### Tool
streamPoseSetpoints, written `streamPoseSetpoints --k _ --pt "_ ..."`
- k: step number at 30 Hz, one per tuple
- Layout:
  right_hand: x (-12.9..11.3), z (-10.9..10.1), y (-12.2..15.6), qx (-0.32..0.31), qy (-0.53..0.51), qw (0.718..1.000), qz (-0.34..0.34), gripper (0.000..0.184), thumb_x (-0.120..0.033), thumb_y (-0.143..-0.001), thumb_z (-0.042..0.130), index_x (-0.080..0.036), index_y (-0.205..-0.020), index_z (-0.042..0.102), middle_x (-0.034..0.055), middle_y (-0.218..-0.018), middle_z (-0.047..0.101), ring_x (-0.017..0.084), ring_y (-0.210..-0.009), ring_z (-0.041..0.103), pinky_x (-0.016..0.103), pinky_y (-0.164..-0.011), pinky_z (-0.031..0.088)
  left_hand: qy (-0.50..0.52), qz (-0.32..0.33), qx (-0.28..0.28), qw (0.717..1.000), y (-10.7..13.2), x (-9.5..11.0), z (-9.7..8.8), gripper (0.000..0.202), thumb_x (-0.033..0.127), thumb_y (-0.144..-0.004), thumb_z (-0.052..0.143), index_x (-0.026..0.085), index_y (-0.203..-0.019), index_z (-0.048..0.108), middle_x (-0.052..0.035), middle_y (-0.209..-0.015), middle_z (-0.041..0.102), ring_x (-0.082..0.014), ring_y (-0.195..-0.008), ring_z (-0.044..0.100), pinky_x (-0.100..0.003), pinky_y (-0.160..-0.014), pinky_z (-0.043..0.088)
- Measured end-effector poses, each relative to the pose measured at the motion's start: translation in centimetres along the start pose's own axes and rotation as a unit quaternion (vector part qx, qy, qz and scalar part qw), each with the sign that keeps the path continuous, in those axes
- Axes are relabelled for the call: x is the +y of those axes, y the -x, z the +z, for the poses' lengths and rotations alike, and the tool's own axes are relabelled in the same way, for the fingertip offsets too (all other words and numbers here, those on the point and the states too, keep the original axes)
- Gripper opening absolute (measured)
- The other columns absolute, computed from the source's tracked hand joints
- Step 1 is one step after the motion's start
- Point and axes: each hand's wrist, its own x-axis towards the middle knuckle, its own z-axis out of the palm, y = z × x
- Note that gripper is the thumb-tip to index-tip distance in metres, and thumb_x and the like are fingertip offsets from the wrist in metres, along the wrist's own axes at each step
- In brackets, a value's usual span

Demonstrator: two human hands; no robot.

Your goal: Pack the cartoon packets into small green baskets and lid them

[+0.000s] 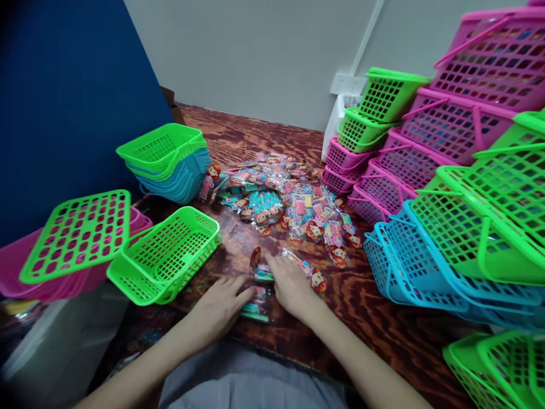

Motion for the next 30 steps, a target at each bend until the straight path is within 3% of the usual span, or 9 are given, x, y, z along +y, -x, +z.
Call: streamPoseSetpoints --k 3,6,9,11,13,17,21,25,30 --pt "-0.6 -0.2 -0.4 -0.013 -0.04 0.999 -0.017 0.063 0.001 -0.077 0.042 -0.019 -0.135 0.053 0.0101 -0.124 0.064 0.023 -0.114 0.057 0.036 -0.1 0.043 -0.005 0.003 -0.003 1.0 0.7 0.5 0.1 0.037 0.011 -0.091 0.048 0.024 -0.126 0.049 -0.0071 -0.11 0.056 -0.0251 -0.098 0.056 -0.043 -0.089 0.046" --pt "-1.3 -0.4 -0.8 -0.041 -0.077 0.996 -0.025 0.078 0.001 -0.079 0.044 -0.024 -0.152 0.033 0.0108 -0.13 0.062 0.023 -0.117 0.058 0.037 -0.099 0.045 -0.006 0.012 0.025 1.0 1.0 0.8 0.5 0.036 0.013 -0.09 0.052 0.024 -0.125 0.052 -0.0085 -0.115 0.056 -0.0272 -0.109 0.055 -0.046 -0.096 0.044" --pt "-1.7 -0.4 -1.1 -0.06 -0.12 0.991 -0.01 0.092 -0.006 -0.08 0.055 -0.025 -0.158 0.012 0.0142 -0.142 0.054 0.027 -0.125 0.055 0.041 -0.102 0.045 -0.009 0.037 0.081 0.996 0.7 0.5 0.6 0.028 0.018 -0.088 0.059 0.021 -0.115 0.058 -0.0145 -0.148 0.039 -0.0348 -0.142 0.029 -0.058 -0.115 0.023" --pt "-1.4 -0.6 -0.9 -0.075 -0.149 0.986 0.003 0.1 -0.011 -0.078 0.063 -0.026 -0.159 0.005 0.0158 -0.15 0.046 0.03 -0.133 0.05 0.045 -0.105 0.042 -0.005 0.049 0.084 0.995 0.3 0.0 0.4 0.026 0.021 -0.084 0.064 0.02 -0.11 0.06 -0.0149 -0.159 0.023 -0.0381 -0.149 0.011 -0.065 -0.117 0.007" --pt "-0.7 -0.7 -0.3 -0.091 -0.171 0.981 0.023 0.105 -0.015 -0.076 0.068 -0.027 -0.158 0.005 0.0158 -0.153 0.043 0.032 -0.135 0.046 0.048 -0.107 0.04 0.011 0.047 0.062 0.997 0.0 -0.5 0.1 0.029 0.021 -0.081 0.067 0.021 -0.109 0.062 -0.0143 -0.162 0.02 -0.0397 -0.15 0.005 -0.069 -0.116 0.002" --pt "1.1 -0.7 1.5 -0.095 -0.236 0.965 0.055 0.106 -0.012 -0.069 0.073 -0.028 -0.157 0.016 0.0113 -0.158 0.035 0.031 -0.137 0.044 0.047 -0.111 0.038 0.052 0.033 0.035 0.998 0.0 -0.8 -0.5 0.038 0.011 -0.077 0.065 0.021 -0.114 0.061 -0.0136 -0.164 0.014 -0.0393 -0.151 0.002 -0.063 -0.116 0.02" --pt "2.0 0.0 2.8 -0.08 -0.334 0.934 0.099 0.09 -0.005 -0.074 0.058 -0.03 -0.155 0.027 0.0091 -0.154 0.042 0.022 -0.11 0.064 0.04 -0.095 0.052 0.07 0.031 0.029 0.997 0.2 -0.6 -0.6 0.045 0.001 -0.076 0.058 0.019 -0.116 0.06 -0.0133 -0.166 -0.001 -0.0389 -0.151 0.002 -0.058 -0.113 0.033" --pt "1.2 0.9 3.0 -0.037 -0.372 0.921 0.107 0.063 -0.004 -0.078 0.05 -0.021 -0.139 0.05 0.0081 -0.126 0.065 0.02 -0.109 0.064 0.037 -0.095 0.051 0.066 0.019 0.037 0.997 0.4 -0.4 0.0 0.05 -0.001 -0.073 0.059 0.021 -0.118 0.059 -0.0127 -0.165 -0.007 -0.042 -0.15 -0.002 -0.06 -0.114 0.03" --pt "-0.2 1.4 3.2 0.009 -0.33 0.941 0.067 0.041 -0.006 -0.081 0.049 -0.023 -0.115 0.065 0.0045 -0.114 0.069 0.02 -0.109 0.063 0.037 -0.098 0.047 0.043 -0.001 0.076 0.996 0.6 0.0 0.5 0.037 0.009 -0.083 0.061 0.024 -0.117 0.061 -0.0122 -0.166 0.0 -0.0425 -0.15 0.001 -0.066 -0.116 0.019"
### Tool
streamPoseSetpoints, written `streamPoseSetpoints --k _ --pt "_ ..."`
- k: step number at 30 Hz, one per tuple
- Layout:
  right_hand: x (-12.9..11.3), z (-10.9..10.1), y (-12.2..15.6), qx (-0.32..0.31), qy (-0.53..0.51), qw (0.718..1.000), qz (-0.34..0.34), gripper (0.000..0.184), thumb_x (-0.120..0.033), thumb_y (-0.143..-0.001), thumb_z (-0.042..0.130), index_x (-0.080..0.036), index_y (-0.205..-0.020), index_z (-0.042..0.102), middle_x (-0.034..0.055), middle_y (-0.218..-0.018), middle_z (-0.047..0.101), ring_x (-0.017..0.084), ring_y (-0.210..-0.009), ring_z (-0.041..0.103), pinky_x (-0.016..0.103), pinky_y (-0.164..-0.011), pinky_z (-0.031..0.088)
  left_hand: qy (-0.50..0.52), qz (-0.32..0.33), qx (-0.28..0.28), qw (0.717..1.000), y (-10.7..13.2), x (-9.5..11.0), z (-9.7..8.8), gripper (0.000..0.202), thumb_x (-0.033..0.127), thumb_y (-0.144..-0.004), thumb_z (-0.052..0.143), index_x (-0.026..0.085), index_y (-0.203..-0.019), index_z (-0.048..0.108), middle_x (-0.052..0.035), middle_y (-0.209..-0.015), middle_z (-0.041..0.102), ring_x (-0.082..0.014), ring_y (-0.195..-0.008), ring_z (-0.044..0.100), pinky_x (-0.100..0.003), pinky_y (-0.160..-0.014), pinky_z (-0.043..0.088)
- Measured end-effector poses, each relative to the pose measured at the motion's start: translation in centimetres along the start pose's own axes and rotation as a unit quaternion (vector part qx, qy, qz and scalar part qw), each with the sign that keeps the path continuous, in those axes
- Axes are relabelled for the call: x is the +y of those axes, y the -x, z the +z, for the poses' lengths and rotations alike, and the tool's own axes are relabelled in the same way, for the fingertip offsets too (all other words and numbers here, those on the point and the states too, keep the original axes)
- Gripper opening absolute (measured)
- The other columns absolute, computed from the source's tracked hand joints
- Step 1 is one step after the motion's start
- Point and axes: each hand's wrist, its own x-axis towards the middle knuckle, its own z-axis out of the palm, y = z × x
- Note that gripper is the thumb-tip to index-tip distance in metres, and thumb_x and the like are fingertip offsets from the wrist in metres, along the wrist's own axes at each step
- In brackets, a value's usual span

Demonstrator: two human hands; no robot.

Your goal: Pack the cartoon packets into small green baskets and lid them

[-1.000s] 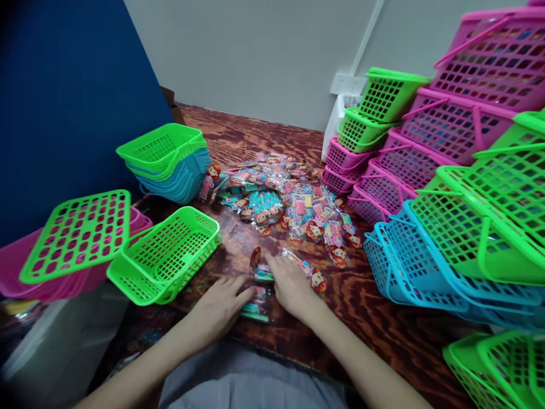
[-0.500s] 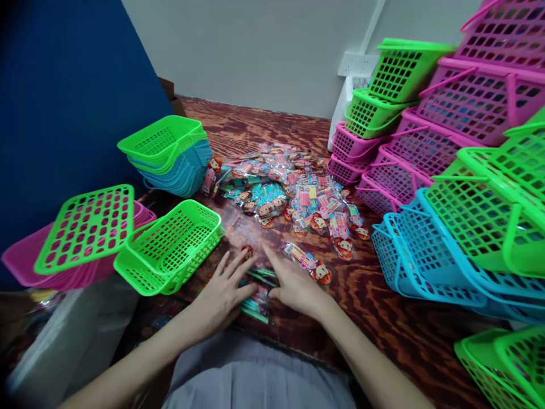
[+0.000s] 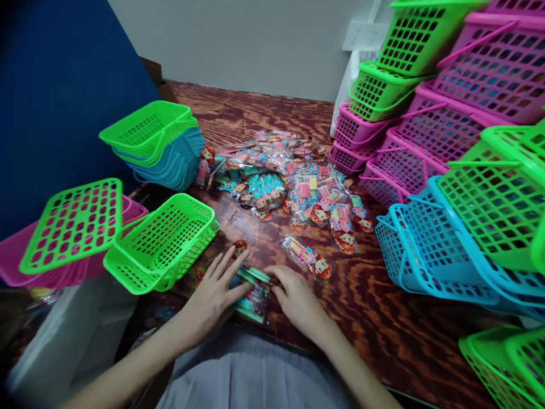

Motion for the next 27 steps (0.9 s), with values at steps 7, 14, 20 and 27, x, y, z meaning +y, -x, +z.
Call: streamPoseSetpoints --k 7,14,20,27 --pt "-0.6 -0.3 0.7 -0.009 0.026 1.0 -0.013 0.04 -0.018 -0.093 0.046 -0.027 -0.131 0.055 0.0049 -0.13 0.061 0.02 -0.122 0.055 0.039 -0.108 0.04 -0.023 0.002 -0.006 1.0 0.1 0.0 0.1 0.033 0.018 -0.087 0.062 0.026 -0.119 0.063 -0.0162 -0.16 0.024 -0.0387 -0.15 0.013 -0.069 -0.116 0.006" --pt "-1.6 1.1 1.2 0.115 0.022 0.993 -0.008 0.036 -0.034 -0.091 0.057 -0.026 -0.125 0.052 0.0094 -0.141 0.05 0.027 -0.135 0.043 0.046 -0.111 0.04 -0.003 -0.021 -0.052 0.998 -0.9 -0.1 -0.8 0.043 0.018 -0.078 0.07 0.028 -0.119 0.064 -0.0129 -0.162 0.02 -0.0385 -0.148 0.02 -0.068 -0.117 0.004" --pt "0.0 2.3 0.3 0.246 -0.119 0.951 0.144 0.045 -0.054 -0.081 0.063 -0.023 -0.11 0.051 0.0108 -0.113 0.062 0.024 -0.096 0.064 0.035 -0.074 0.056 0.014 -0.036 -0.069 0.997 -1.0 -0.1 -1.2 0.048 0.017 -0.074 0.072 0.029 -0.119 0.063 -0.0122 -0.162 0.018 -0.039 -0.145 0.024 -0.067 -0.116 0.005" --pt "-0.8 1.5 -0.3 0.078 -0.239 0.948 0.196 0.043 -0.063 -0.082 0.054 -0.021 -0.089 0.057 -0.0005 -0.064 0.063 0.016 -0.058 0.058 0.026 -0.052 0.044 0.017 -0.029 -0.084 0.996 -1.2 -0.1 -1.6 0.047 0.015 -0.072 0.073 0.028 -0.117 0.064 -0.0113 -0.162 0.018 -0.0363 -0.139 0.033 -0.068 -0.116 0.005"
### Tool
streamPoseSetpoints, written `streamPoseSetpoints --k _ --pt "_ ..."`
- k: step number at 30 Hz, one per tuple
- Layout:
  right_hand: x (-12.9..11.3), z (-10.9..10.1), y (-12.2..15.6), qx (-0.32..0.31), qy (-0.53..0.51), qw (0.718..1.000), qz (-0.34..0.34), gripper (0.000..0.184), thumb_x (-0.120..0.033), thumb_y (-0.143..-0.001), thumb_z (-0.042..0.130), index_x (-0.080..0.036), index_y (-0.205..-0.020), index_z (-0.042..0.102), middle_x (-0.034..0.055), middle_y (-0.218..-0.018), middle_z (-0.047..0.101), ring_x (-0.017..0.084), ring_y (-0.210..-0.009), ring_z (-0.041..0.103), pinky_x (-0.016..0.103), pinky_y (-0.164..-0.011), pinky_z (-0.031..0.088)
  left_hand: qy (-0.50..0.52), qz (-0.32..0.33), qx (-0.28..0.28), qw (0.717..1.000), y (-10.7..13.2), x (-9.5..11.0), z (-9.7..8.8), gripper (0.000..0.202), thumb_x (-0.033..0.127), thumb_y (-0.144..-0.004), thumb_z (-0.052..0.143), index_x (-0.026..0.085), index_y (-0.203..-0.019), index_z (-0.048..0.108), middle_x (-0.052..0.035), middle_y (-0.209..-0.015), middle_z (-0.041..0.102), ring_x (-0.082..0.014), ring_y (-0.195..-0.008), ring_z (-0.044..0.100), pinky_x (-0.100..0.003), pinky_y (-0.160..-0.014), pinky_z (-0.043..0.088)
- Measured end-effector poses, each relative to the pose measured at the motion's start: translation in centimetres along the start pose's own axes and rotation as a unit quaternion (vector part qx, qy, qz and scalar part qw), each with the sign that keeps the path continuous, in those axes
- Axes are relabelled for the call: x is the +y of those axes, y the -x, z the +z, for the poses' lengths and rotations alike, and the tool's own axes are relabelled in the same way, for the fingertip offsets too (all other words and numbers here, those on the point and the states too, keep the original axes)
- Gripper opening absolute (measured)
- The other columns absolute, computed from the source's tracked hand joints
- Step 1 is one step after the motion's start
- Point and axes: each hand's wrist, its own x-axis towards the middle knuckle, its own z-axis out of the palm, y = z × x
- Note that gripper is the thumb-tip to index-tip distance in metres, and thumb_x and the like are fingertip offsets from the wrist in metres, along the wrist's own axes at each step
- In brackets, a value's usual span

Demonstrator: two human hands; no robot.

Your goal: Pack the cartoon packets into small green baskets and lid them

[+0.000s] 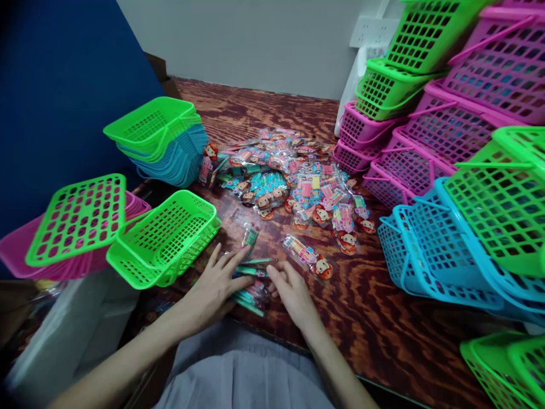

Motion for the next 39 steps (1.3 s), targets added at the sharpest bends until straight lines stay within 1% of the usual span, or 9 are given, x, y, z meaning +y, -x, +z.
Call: streamPoseSetpoints --k 5,9,15,19,22,27,31,36,39 --pt "0.5 0.2 -0.6 0.012 -0.033 0.999 -0.001 0.031 -0.041 -0.07 0.059 -0.021 -0.093 0.057 -0.0025 -0.06 0.063 0.015 -0.054 0.057 0.025 -0.051 0.042 -0.006 0.008 0.006 1.0 0.0 0.0 0.0 0.039 0.019 -0.078 0.069 0.028 -0.116 0.065 -0.0113 -0.161 0.022 -0.0352 -0.134 0.039 -0.068 -0.116 0.005" --pt "0.6 -3.5 -1.0 0.128 0.039 0.989 -0.062 0.023 -0.036 -0.07 0.051 -0.021 -0.083 0.062 -0.0003 -0.06 0.061 0.017 -0.056 0.055 0.029 -0.056 0.043 -0.001 0.005 0.006 1.0 0.1 -0.1 0.0 0.037 0.018 -0.079 0.068 0.028 -0.114 0.065 -0.011 -0.159 0.025 -0.0351 -0.134 0.039 -0.068 -0.116 0.005" --pt "-1.6 -8.7 -2.4 0.257 0.327 0.889 -0.193 0.047 -0.032 -0.08 0.051 -0.023 -0.126 0.061 0.0067 -0.099 0.068 0.024 -0.084 0.062 0.038 -0.081 0.047 0.004 0.043 0.017 0.999 0.0 -0.5 0.2 0.026 0.023 -0.089 0.058 0.028 -0.114 0.064 -0.0055 -0.137 0.055 -0.0296 -0.129 0.043 -0.064 -0.118 0.0" --pt "0.1 -6.4 -4.4 0.176 0.221 0.942 -0.18 0.082 -0.036 -0.08 0.06 -0.018 -0.152 0.026 0.005 -0.097 0.066 0.022 -0.086 0.064 0.037 -0.081 0.051 -0.002 0.058 0.022 0.998 -0.1 -0.6 0.6 0.021 0.022 -0.093 0.053 0.026 -0.11 0.064 -0.0037 -0.117 0.066 -0.0257 -0.118 0.05 -0.061 -0.119 -0.002" --pt "1.1 -4.7 -5.5 0.173 0.197 0.953 -0.15 0.078 -0.037 -0.084 0.056 -0.014 -0.152 0.026 0.0027 -0.087 0.066 0.021 -0.081 0.064 0.036 -0.081 0.051 -0.013 0.073 0.021 0.997 -0.1 -0.6 0.8 0.018 0.019 -0.092 0.054 0.024 -0.106 0.064 -0.0042 -0.112 0.066 -0.0247 -0.112 0.052 -0.06 -0.12 -0.001" --pt "-1.1 -3.2 -6.8 0.194 0.394 0.887 -0.144 0.036 -0.046 -0.093 0.046 -0.022 -0.112 0.065 0.0103 -0.096 0.067 0.028 -0.097 0.06 0.043 -0.089 0.046 -0.014 0.089 0.024 0.996 -0.1 -0.8 0.8 0.016 0.016 -0.089 0.056 0.023 -0.102 0.063 -0.0041 -0.106 0.066 -0.0232 -0.112 0.053 -0.055 -0.121 0.003" --pt "-1.8 -1.0 -8.4 0.244 0.483 0.82 -0.184 0.031 -0.048 -0.083 0.065 -0.019 -0.092 0.063 0.018 -0.105 0.061 0.034 -0.108 0.051 0.048 -0.092 0.043 -0.02 0.09 0.028 0.995 -0.1 -0.8 1.0 0.018 0.016 -0.088 0.058 0.023 -0.104 0.062 -0.0045 -0.106 0.066 -0.0244 -0.115 0.053 -0.055 -0.121 0.005" --pt "-1.2 -0.6 -10.5 0.23 0.313 0.899 -0.2 0.015 -0.031 -0.075 0.066 -0.023 -0.079 0.054 0.007 -0.09 0.059 0.028 -0.095 0.053 0.042 -0.088 0.043 -0.023 0.094 0.036 0.995 0.2 -0.8 1.0 0.02 0.015 -0.087 0.057 0.023 -0.105 0.062 -0.005 -0.116 0.065 -0.0245 -0.118 0.052 -0.054 -0.121 0.006" --pt "-2.7 -0.9 -11.5 0.214 0.235 0.926 -0.203 0.017 -0.031 -0.078 0.06 -0.021 -0.09 0.054 0.0024 -0.08 0.06 0.022 -0.078 0.057 0.034 -0.075 0.046 -0.019 0.099 0.029 0.994 0.3 -0.8 0.8 0.021 0.016 -0.089 0.056 0.022 -0.108 0.061 -0.0052 -0.116 0.065 -0.025 -0.119 0.052 -0.053 -0.12 0.009"
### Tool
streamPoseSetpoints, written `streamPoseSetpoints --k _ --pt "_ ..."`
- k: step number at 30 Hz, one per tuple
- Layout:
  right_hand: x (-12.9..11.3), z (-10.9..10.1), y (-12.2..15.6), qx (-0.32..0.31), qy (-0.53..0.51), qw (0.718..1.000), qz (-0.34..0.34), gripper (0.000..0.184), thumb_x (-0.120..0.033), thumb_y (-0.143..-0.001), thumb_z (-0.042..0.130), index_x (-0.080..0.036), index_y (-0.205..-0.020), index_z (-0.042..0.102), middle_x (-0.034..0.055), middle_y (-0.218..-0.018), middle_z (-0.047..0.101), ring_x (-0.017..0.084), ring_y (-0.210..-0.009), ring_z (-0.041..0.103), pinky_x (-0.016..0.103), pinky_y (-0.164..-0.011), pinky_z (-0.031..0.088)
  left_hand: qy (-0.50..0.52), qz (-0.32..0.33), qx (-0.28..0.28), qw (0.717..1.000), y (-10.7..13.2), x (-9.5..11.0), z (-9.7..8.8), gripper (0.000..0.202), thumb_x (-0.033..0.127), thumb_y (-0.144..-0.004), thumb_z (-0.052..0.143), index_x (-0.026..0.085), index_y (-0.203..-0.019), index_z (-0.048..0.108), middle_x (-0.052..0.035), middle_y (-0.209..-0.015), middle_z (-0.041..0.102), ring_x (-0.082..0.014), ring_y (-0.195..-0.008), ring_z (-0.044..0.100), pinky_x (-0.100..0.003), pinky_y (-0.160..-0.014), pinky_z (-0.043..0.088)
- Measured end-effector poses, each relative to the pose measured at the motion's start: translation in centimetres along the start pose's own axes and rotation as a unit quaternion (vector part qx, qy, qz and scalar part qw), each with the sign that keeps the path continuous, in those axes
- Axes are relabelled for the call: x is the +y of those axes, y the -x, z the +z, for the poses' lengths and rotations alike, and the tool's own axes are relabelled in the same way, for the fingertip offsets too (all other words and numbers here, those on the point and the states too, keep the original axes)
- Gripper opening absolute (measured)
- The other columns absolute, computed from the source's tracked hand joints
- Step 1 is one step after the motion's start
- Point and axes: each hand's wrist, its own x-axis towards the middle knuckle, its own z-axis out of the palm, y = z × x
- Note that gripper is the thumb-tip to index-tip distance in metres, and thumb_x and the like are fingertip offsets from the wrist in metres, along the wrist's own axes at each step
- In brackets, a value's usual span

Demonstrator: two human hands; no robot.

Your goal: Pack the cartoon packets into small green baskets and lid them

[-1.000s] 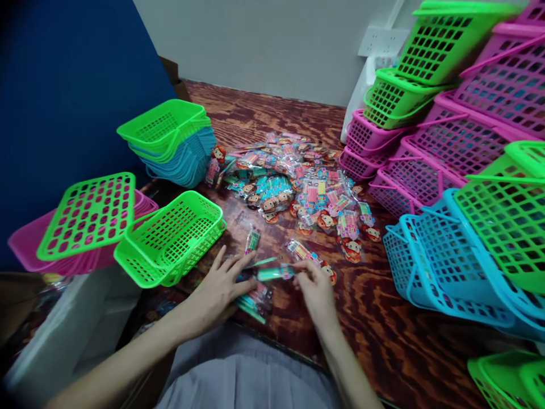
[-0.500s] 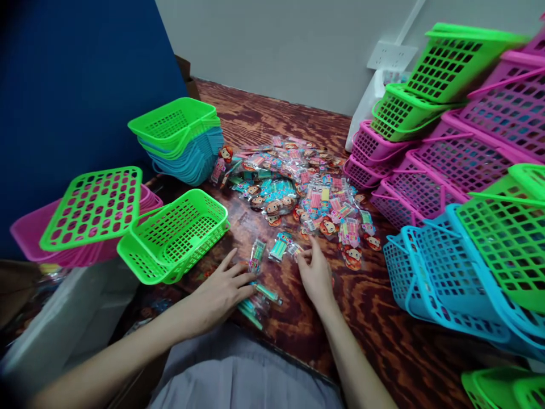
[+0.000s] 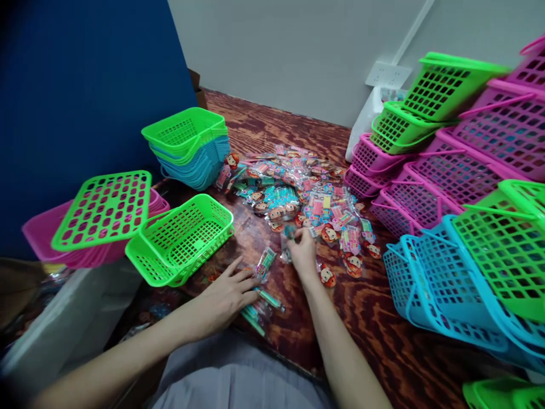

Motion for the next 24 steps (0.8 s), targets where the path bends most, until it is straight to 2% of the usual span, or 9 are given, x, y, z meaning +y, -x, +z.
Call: streamPoseSetpoints --k 2,4,6,8,10,15,17,20,24 --pt "-1.6 0.0 -0.9 0.026 -0.03 0.999 -0.029 0.03 -0.03 -0.082 0.057 -0.018 -0.11 0.053 0.0055 -0.093 0.065 0.022 -0.084 0.06 0.033 -0.077 0.047 0.002 0.005 -0.005 1.0 0.0 0.0 -0.1 0.021 0.017 -0.09 0.056 0.022 -0.109 0.061 -0.0058 -0.115 0.065 -0.0258 -0.12 0.052 -0.053 -0.119 0.012" --pt "-3.4 0.4 -1.3 0.028 -0.011 0.994 -0.103 0.037 -0.023 -0.087 0.051 -0.019 -0.124 0.052 0.0095 -0.112 0.066 0.023 -0.1 0.06 0.035 -0.088 0.045 0.0 0.01 -0.007 1.0 0.0 -0.1 -0.1 0.021 0.017 -0.09 0.055 0.022 -0.11 0.061 -0.0065 -0.116 0.065 -0.0262 -0.12 0.052 -0.052 -0.117 0.015" --pt "-4.8 0.7 -1.2 -0.081 0.073 0.973 -0.204 0.04 -0.013 -0.088 0.044 -0.022 -0.124 0.059 0.0093 -0.116 0.067 0.024 -0.109 0.057 0.036 -0.095 0.041 -0.003 0.01 -0.009 1.0 0.0 -0.1 -0.1 0.021 0.018 -0.09 0.056 0.022 -0.111 0.061 -0.0072 -0.117 0.065 -0.0264 -0.12 0.053 -0.051 -0.116 0.019" --pt "-5.3 0.5 -0.8 -0.246 0.151 0.916 -0.278 0.044 -0.006 -0.086 0.041 -0.024 -0.118 0.066 0.0083 -0.112 0.07 0.024 -0.107 0.058 0.036 -0.095 0.04 -0.003 0.002 -0.012 1.0 0.2 -0.1 0.0 0.022 0.019 -0.09 0.056 0.021 -0.111 0.06 -0.0081 -0.12 0.064 -0.0263 -0.119 0.053 -0.049 -0.112 0.025" --pt "-5.1 -0.6 -0.1 -0.343 0.188 0.87 -0.299 0.046 -0.005 -0.085 0.042 -0.024 -0.116 0.069 0.0075 -0.11 0.072 0.023 -0.105 0.06 0.034 -0.094 0.04 0.0 -0.011 -0.016 1.0 0.4 0.0 0.0 0.023 0.018 -0.09 0.056 0.021 -0.113 0.06 -0.0089 -0.123 0.062 -0.0269 -0.121 0.052 -0.047 -0.108 0.032" --pt "-3.6 -5.0 2.6 -0.39 0.181 0.882 -0.195 0.029 -0.021 -0.092 0.047 -0.024 -0.106 0.072 0.0055 -0.098 0.074 0.021 -0.089 0.065 0.029 -0.082 0.043 0.001 -0.05 -0.01 0.999 0.9 0.6 0.7 0.032 0.017 -0.089 0.057 0.022 -0.12 0.056 -0.0106 -0.135 0.056 -0.033 -0.136 0.039 -0.051 -0.106 0.034" --pt "-3.2 -5.8 4.2 -0.418 0.148 0.883 -0.152 0.025 -0.029 -0.094 0.05 -0.023 -0.104 0.072 0.0049 -0.095 0.075 0.02 -0.084 0.066 0.027 -0.076 0.044 -0.005 -0.063 -0.008 0.998 1.0 0.8 1.0 0.038 0.015 -0.087 0.057 0.021 -0.125 0.054 -0.0125 -0.142 0.05 -0.0346 -0.138 0.035 -0.053 -0.108 0.032" --pt "-2.9 -5.3 6.6 -0.389 0.124 0.906 -0.11 0.028 -0.032 -0.096 0.047 -0.023 -0.107 0.07 0.0049 -0.096 0.075 0.021 -0.086 0.067 0.026 -0.074 0.043 -0.018 -0.072 -0.006 0.997 1.2 1.3 1.4 0.039 0.013 -0.088 0.055 0.02 -0.126 0.053 -0.0147 -0.149 0.041 -0.0328 -0.136 0.038 -0.051 -0.109 0.032" --pt "-2.7 -3.3 8.5 -0.288 0.149 0.943 -0.076 0.032 -0.028 -0.098 0.041 -0.022 -0.121 0.063 0.007 -0.095 0.075 0.023 -0.088 0.069 0.028 -0.075 0.043 -0.037 -0.074 -0.005 0.997 1.3 1.9 1.5 0.036 0.015 -0.09 0.055 0.021 -0.125 0.055 -0.0137 -0.132 0.052 -0.0282 -0.121 0.049 -0.048 -0.108 0.035"
